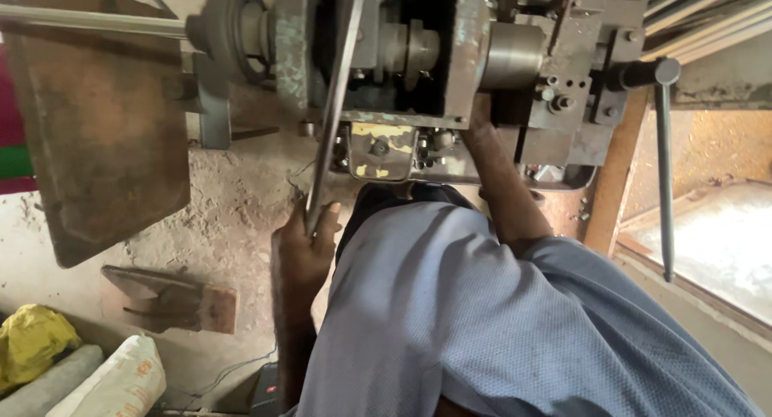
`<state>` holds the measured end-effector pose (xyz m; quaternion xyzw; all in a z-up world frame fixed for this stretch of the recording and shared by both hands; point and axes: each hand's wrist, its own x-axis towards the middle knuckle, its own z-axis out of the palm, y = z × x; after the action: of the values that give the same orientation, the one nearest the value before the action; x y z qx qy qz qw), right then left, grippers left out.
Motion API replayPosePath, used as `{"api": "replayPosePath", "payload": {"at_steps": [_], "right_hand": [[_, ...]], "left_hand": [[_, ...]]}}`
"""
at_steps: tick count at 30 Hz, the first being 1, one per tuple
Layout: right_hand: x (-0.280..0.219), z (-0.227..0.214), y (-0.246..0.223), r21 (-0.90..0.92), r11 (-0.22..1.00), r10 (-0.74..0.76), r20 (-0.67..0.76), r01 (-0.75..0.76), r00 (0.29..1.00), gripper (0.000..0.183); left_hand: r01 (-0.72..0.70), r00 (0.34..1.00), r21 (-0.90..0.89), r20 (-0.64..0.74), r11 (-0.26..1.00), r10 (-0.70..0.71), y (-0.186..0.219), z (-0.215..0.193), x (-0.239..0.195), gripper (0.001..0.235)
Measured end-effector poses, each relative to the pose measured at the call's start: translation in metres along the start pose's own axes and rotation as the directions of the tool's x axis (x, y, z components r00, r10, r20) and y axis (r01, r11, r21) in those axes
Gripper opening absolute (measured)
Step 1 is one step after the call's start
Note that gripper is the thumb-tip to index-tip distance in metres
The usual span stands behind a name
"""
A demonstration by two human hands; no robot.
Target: The person operates an industrial metal fabrication machine by turning a manual wheel and pulling a long lever to process metal rings.
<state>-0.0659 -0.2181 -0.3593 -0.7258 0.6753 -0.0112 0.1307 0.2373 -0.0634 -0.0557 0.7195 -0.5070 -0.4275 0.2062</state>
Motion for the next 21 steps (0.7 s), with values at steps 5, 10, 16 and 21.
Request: {"api": "replayPosePath", "payload": {"at_steps": [5,10,16,21], "right_hand": [[-0.048,-0.013,0.001,-0.026,1.000,-0.001,0.041,0.002,0.999,0.031],[-0.119,-0.057,-0.015,-0.161,0.971,-0.228,-0.421,0.175,0.878,0.028],[-0.172,-0.145,-0.017,0.389,0.902,0.123,0.187,-0.189,0.975,0.028],[-0.195,-0.161,0.015,0.980,0.007,0.200,0.192,-0.198,0.961,0.021]], "left_hand": [[0.047,0.998,0.071,-0.039,0.996,-0.044,-0.005,0.006,0.000,0.036],[-0.185,0.978,-0.065,-0.114,0.981,0.177,-0.029,0.010,0.001,0.025],[-0.078,0.978,0.069,-0.186,0.995,0.090,-0.039,0.005,0.001,0.030],[-0.110,0.951,-0.017,-0.293,0.994,0.100,-0.037,0.008,0.001,0.038]]}}
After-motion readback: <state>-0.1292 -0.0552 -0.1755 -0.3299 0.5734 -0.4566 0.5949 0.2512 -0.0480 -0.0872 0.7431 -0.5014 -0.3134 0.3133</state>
